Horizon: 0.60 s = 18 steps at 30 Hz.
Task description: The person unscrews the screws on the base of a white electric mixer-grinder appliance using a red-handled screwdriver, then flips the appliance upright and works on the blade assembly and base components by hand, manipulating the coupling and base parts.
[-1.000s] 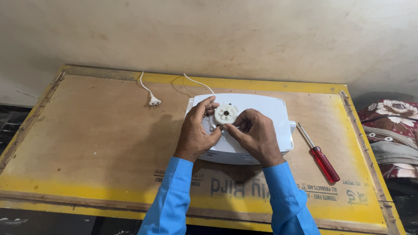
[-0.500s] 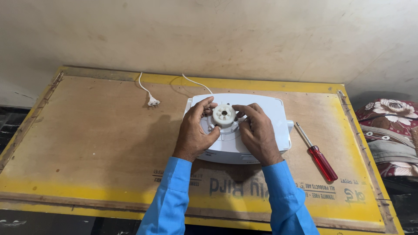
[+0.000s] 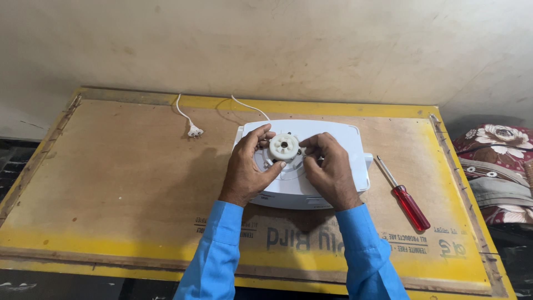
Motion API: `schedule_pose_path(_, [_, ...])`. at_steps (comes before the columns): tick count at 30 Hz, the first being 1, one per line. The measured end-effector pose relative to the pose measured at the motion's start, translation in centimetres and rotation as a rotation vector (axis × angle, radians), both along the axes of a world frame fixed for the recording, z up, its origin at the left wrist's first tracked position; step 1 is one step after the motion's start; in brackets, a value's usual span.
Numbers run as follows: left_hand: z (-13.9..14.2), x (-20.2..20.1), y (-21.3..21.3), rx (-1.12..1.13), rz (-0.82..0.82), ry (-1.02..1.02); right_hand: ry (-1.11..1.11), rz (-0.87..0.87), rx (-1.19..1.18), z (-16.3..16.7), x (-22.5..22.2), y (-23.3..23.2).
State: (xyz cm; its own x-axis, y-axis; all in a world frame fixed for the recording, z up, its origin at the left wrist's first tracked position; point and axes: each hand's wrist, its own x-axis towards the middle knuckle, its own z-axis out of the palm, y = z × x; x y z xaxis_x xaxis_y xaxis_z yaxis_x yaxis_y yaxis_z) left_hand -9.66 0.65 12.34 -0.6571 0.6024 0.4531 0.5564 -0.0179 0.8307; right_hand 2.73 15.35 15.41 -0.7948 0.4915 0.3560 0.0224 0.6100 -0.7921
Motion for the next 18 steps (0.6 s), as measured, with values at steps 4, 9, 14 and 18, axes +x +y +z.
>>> schedule_pose_path(4, [-0.02,-0.08,0.07,-0.015,0.014,0.031,0.017,0.07,0.014,-0.06,0.03,0.17])
schedule_pose_path(9, [0.03,-0.02,-0.02,-0.005,0.005,0.021,0.021,0.056,-0.027,-0.24,-0.03,0.39])
schedule_pose_path(14, [-0.05,-0.05,-0.09,0.008,0.002,0.036,-0.01,0.027,-0.015,-0.36,0.01,0.22])
schedule_pose_path(18, [-0.59,-0.32,0.06,0.036,0.006,-0.08,0.07,0.013,-0.036,-0.32,-0.04,0.26])
